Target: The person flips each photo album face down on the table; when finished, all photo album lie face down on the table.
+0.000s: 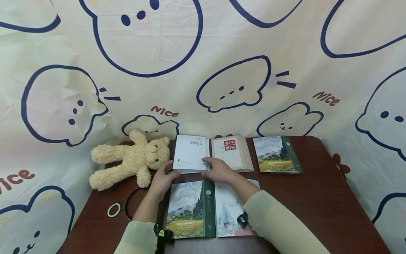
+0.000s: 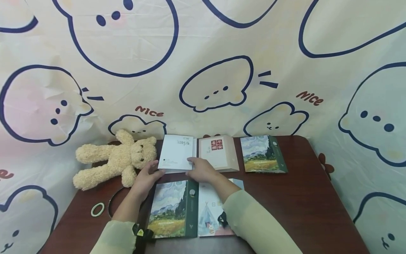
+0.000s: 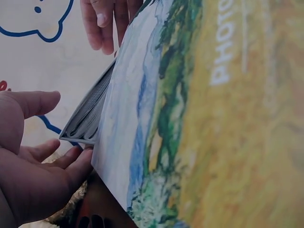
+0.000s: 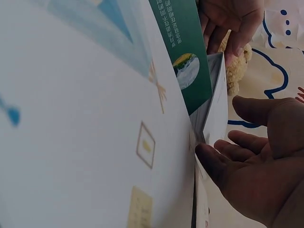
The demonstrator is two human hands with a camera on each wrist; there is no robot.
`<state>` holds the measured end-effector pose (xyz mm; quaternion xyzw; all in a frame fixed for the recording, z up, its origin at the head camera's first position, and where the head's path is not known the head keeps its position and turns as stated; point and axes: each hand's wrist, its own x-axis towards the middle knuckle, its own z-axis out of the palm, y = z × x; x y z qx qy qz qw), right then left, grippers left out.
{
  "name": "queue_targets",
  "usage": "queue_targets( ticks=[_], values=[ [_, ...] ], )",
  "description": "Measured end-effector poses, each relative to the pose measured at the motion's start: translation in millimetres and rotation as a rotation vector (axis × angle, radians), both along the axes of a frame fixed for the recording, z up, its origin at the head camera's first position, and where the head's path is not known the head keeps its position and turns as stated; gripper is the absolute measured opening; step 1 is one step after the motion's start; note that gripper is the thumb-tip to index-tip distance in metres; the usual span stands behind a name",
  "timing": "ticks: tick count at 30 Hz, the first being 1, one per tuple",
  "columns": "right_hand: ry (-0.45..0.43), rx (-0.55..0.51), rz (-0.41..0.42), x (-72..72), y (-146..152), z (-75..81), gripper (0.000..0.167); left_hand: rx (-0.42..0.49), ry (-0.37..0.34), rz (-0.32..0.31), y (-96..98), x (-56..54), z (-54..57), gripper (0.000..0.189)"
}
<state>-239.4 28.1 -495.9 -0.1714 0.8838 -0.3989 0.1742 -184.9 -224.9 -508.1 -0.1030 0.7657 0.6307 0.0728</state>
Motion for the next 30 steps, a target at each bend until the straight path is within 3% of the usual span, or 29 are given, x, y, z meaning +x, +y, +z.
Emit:
queue_targets(
  ticks=[11,30],
  values=[
    [0.006,0.044,0.038,4.0,-8,2.6,0.060,0.010,-0.003,-0.011,-0.2,-4.3,-9.4,0.074],
    [0.032,0.094,0.073,5.7,-15,1.7,0.059,0.026,-0.005,0.001,0.3,-5.9,-8.1,0.062]
  ],
)
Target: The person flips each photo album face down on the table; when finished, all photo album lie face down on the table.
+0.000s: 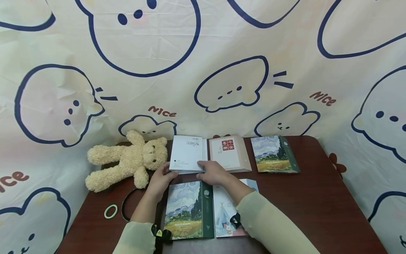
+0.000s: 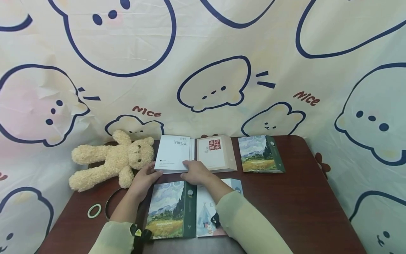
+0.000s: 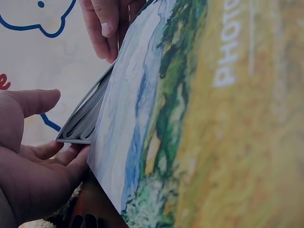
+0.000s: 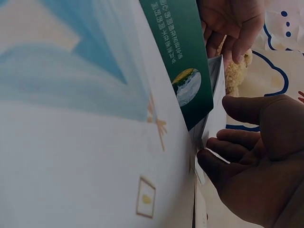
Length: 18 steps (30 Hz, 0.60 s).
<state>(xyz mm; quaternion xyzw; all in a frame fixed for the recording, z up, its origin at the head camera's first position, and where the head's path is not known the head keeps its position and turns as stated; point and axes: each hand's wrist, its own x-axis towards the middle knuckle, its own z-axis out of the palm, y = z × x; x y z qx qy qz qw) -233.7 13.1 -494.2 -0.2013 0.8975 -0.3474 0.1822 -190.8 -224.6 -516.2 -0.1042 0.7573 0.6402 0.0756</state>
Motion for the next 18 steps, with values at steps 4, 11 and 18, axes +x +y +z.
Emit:
queue_targets(
  ticks=[4,11,18],
  values=[
    [0.006,0.017,0.003,0.9,-1.2,-0.8,0.059,0.015,0.005,0.006,1.3,-0.2,-0.7,0.060],
    [0.033,0.032,0.019,0.4,-2.8,-1.8,0.058,0.010,0.021,0.033,1.2,-0.6,-0.6,0.055],
    [0.052,0.014,0.028,2.1,-3.7,-2.2,0.058,-0.070,0.032,0.055,2.7,4.5,6.2,0.069]
  ],
)
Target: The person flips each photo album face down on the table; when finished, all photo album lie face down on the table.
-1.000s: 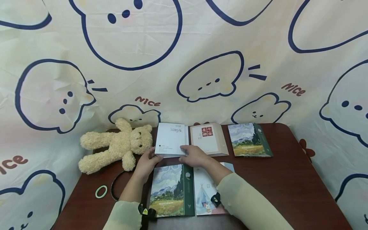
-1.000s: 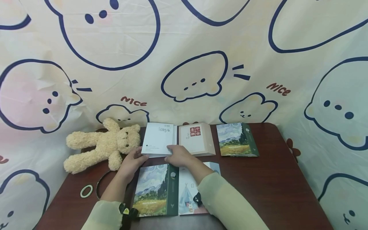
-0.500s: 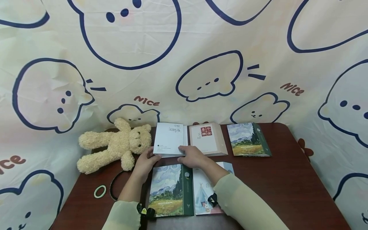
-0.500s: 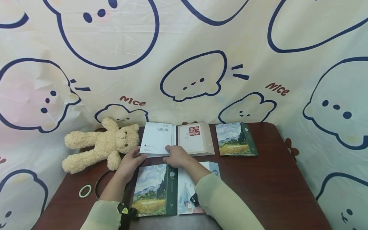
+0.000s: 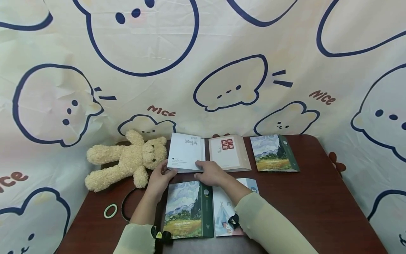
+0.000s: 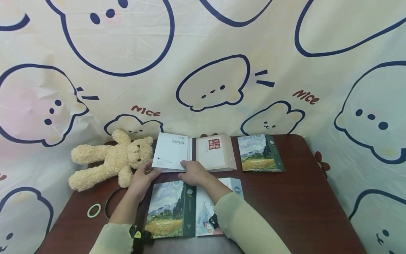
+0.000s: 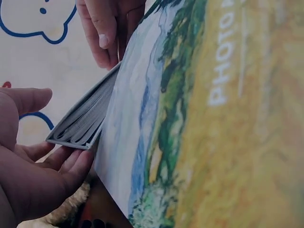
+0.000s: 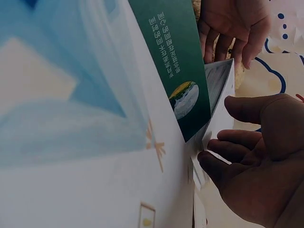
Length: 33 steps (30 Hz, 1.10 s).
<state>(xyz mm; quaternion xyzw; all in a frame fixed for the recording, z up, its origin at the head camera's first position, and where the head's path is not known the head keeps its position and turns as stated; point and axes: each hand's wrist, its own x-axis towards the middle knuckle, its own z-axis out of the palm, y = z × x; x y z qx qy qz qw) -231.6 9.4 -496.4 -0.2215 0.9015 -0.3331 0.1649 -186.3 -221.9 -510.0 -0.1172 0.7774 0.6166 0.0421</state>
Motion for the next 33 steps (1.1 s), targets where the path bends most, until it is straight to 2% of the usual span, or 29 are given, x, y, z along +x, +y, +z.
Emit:
queue_targets(
  ticks=[5,10,15,22,33],
  values=[
    [-0.004,-0.033,-0.011,1.0,-1,3.9,0.057,-0.068,0.052,0.001,4.6,2.9,7.3,0.075],
    [-0.017,-0.058,-0.021,1.1,-1,6.0,0.056,-0.067,0.104,-0.010,7.9,5.2,15.4,0.074],
    [-0.028,-0.086,-0.017,0.8,-1,5.5,0.055,-0.033,0.104,-0.003,9.9,7.8,21.1,0.073],
    [-0.085,-0.141,-0.048,-1.0,1,6.3,0.055,-0.054,0.119,0.014,11.8,8.9,24.9,0.067],
    [-0.150,-0.212,-0.085,-1.5,-1,7.4,0.057,0.012,0.122,0.046,10.6,11.9,33.7,0.061]
  ],
)
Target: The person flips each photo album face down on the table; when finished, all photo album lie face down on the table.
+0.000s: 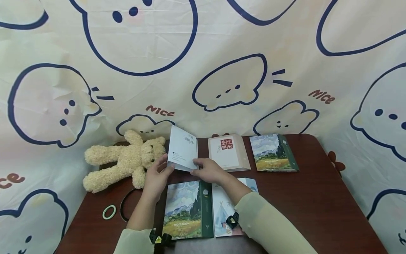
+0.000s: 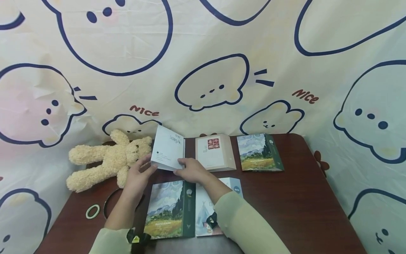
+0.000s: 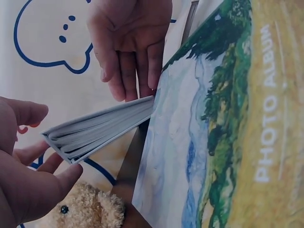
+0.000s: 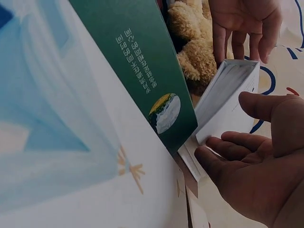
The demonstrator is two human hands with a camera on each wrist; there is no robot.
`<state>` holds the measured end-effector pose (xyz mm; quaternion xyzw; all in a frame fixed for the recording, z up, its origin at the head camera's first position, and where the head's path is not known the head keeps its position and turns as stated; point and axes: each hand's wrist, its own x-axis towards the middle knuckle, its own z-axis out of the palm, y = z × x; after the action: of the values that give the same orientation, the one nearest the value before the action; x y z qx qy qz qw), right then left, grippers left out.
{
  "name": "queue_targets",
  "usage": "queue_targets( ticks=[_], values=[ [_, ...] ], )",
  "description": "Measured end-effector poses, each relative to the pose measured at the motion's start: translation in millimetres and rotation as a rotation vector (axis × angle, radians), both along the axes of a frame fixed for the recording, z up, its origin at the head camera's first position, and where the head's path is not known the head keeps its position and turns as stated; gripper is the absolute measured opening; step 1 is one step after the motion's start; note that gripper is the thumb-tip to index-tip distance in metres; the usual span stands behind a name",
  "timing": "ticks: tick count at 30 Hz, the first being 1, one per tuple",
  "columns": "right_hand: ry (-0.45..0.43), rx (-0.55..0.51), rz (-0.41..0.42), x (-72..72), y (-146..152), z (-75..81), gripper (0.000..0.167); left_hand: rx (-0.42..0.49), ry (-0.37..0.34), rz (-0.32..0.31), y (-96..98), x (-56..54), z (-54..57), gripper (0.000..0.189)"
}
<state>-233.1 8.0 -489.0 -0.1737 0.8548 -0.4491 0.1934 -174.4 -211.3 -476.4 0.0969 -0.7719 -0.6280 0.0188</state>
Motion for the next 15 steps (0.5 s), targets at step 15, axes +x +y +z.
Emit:
queue_targets(
  ticks=[15],
  values=[
    [-0.021,-0.099,0.025,2.2,-10,7.4,0.059,0.053,0.047,0.033,-0.3,1.9,14.7,0.055]
  ],
)
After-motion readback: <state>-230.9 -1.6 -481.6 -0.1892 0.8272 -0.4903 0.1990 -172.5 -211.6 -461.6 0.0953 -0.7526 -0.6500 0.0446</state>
